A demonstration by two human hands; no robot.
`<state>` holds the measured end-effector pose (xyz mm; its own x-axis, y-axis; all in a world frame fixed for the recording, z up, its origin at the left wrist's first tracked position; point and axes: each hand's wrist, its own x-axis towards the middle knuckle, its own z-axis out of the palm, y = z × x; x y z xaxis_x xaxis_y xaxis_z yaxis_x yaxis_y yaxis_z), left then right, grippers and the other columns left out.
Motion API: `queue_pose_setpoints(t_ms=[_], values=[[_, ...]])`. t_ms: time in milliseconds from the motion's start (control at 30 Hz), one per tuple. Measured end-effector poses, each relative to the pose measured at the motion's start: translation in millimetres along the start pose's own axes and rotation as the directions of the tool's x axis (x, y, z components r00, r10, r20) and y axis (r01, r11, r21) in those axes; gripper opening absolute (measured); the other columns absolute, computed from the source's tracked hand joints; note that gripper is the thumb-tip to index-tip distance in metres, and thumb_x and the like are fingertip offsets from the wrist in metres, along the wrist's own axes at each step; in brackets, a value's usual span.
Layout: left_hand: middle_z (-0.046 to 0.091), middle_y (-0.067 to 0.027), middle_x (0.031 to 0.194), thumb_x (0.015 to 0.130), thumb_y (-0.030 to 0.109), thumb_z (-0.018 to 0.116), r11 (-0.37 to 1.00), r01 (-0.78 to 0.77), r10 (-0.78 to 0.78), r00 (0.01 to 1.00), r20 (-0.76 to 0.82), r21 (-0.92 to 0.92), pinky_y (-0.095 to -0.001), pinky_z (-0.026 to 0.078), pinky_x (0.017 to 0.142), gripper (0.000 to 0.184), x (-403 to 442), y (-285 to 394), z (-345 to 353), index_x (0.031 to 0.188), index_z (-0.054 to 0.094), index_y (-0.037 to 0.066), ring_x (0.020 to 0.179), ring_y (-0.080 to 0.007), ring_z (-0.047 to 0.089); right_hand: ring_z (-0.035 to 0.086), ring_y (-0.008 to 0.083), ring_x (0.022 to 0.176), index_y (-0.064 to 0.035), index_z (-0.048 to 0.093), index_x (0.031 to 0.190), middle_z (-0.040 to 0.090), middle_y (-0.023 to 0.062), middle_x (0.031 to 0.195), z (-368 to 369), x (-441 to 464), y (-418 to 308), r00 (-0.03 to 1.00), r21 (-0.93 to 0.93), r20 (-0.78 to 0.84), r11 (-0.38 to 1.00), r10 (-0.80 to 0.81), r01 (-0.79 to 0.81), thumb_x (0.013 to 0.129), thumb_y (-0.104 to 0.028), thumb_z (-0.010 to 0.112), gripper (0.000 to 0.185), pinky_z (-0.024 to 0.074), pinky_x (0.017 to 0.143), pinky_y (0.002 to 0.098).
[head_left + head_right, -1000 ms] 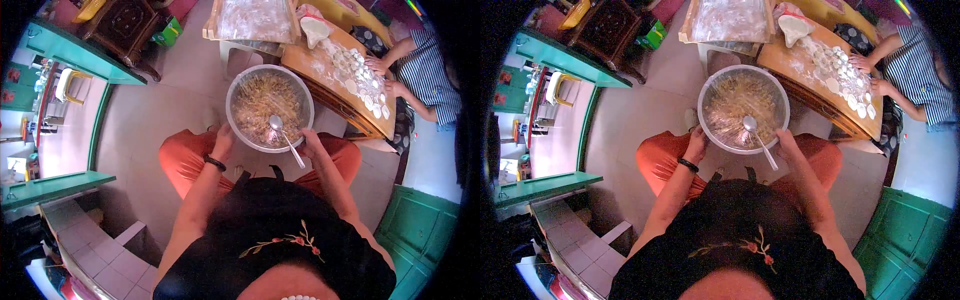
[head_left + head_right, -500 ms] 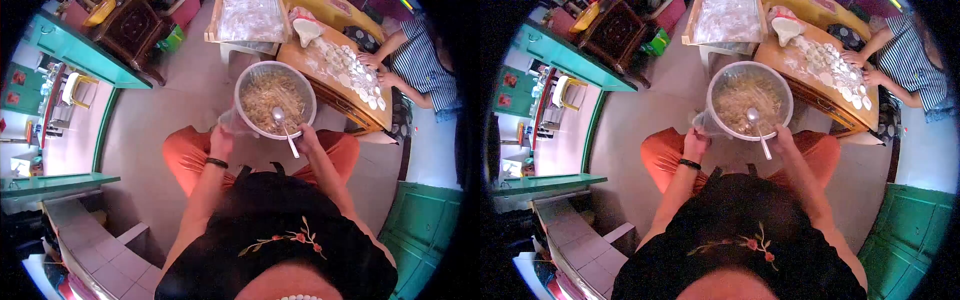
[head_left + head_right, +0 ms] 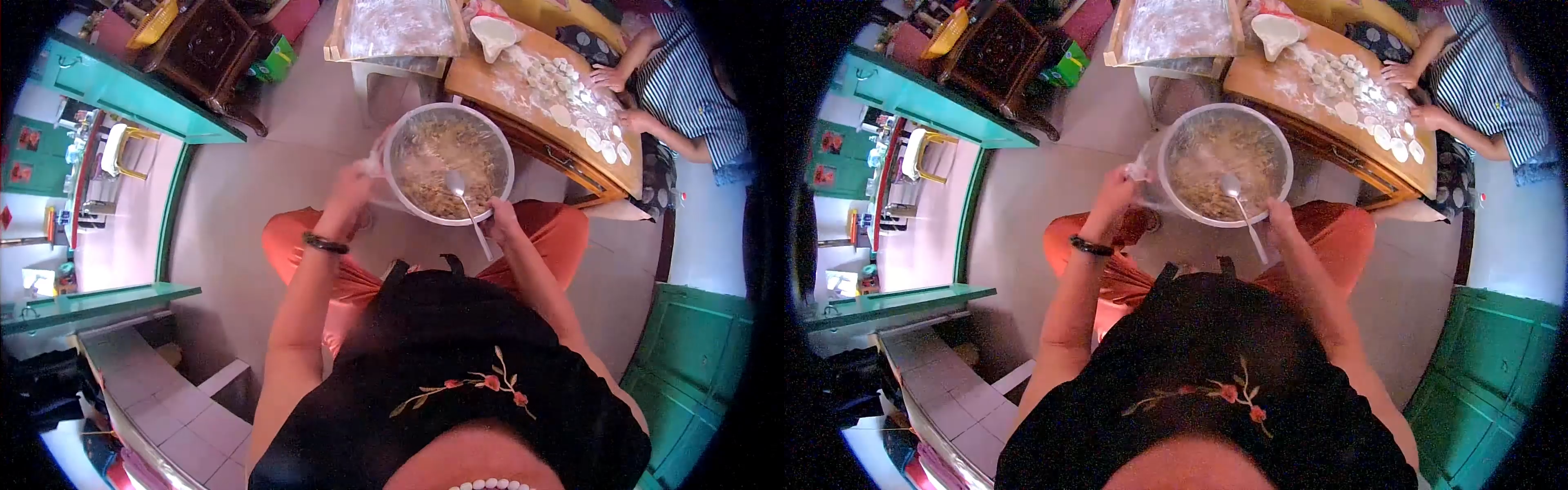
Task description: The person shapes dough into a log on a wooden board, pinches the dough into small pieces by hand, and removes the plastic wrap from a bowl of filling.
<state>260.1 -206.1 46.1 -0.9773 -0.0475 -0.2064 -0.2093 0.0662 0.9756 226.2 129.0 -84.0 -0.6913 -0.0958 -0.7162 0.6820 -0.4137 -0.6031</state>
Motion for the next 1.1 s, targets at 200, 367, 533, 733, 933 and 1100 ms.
queue_pose_setpoints(t_ms=[200, 367, 533, 733, 933, 1100], values=[[0.06, -0.0159, 0.095, 0.075, 0.005, 0.051, 0.712, -0.61, 0.652, 0.758, -0.004, 0.348, -0.04, 0.045, 0.084, 0.019, 22, 15, 114, 0.091, 0.06, 0.001, 0.089, -0.0315, 0.058, 0.061, 0.0252, 0.067, 0.0079, 0.05, 0.097, 0.058, 0.0126, 0.081, 32, -31, 1, 0.996, 0.003, 0.066, 0.999, -0.054, 0.054, 0.078, -0.009, 0.049, 0.025, 0.0523, 0.059, 0.0398], [0.059, -0.0214, 0.109, 0.076, 0.008, 0.053, 0.753, -0.616, 0.589, 0.787, 0.182, 0.232, -0.0427, 0.042, 0.09, 0.022, 12, 10, 164, 0.094, 0.06, -0.001, 0.101, -0.0387, 0.054, 0.061, 0.0232, 0.085, 0.0036, 0.048, 0.113, 0.059, 0.0112, 0.097, 2, 6, 20, 0.979, -0.034, 0.193, 0.997, -0.065, 0.073, 0.079, -0.007, 0.047, 0.036, 0.0542, 0.071, 0.0374], [0.058, -0.0224, 0.114, 0.081, 0.017, 0.055, 0.763, -0.598, 0.549, 0.8, 0.241, 0.247, -0.0433, 0.043, 0.089, 0.024, 10, 5, 159, 0.097, 0.063, 0.001, 0.105, -0.0376, 0.055, 0.061, 0.0213, 0.078, 0.0022, 0.059, 0.106, 0.062, 0.0102, 0.091, 13, -3, 8, 0.992, -0.088, 0.049, 0.988, -0.119, 0.123, 0.082, -0.019, 0.057, 0.032, 0.0509, 0.065, 0.035], [0.063, -0.0163, 0.104, 0.087, 0.019, 0.053, 0.848, -0.53, 0.492, 0.807, 0.326, 0.032, -0.037, 0.046, 0.081, 0.023, -14, 29, 146, 0.097, 0.064, 0.002, 0.09, -0.0317, 0.06, 0.063, 0.0255, 0.077, 0.0023, 0.052, 0.11, 0.061, 0.0123, 0.093, -28, 62, 30, 0.986, -0.04, 0.168, 0.999, -0.011, 0.018, 0.079, -0.009, 0.053, 0.033, 0.0539, 0.066, 0.036], [0.06, -0.0034, 0.09, 0.091, 0.025, 0.055, 0.981, -0.196, 0.194, 0.957, 0.215, -0.013, -0.0267, 0.046, 0.074, 0.024, -12, 18, 123, 0.096, 0.061, 0.002, 0.08, -0.0124, 0.056, 0.063, 0.0279, 0.076, 0.0048, 0.052, 0.108, 0.06, 0.015, 0.09, -22, 74, 26, 0.997, -0.126, 0.072, 0.991, -0.025, 0.034, 0.08, -0.009, 0.052, 0.032, 0.0547, 0.066, 0.0385], [0.059, -0.0013, 0.084, 0.088, 0.019, 0.06, 0.983, -0.18, 0.182, 0.98, 0.082, -0.035, -0.0258, 0.046, 0.07, 0.018, -17, 4, 99, 0.094, 0.059, 0.002, 0.079, -0.0087, 0.055, 0.06, 0.0262, 0.08, 0.0034, 0.051, 0.104, 0.055, 0.0096, 0.084, -31, 77, 21, 0.996, -0.077, 0.049, 0.994, 0.08, -0.077, 0.078, -0.008, 0.047, 0.029, 0.0521, 0.064, 0.0411]])
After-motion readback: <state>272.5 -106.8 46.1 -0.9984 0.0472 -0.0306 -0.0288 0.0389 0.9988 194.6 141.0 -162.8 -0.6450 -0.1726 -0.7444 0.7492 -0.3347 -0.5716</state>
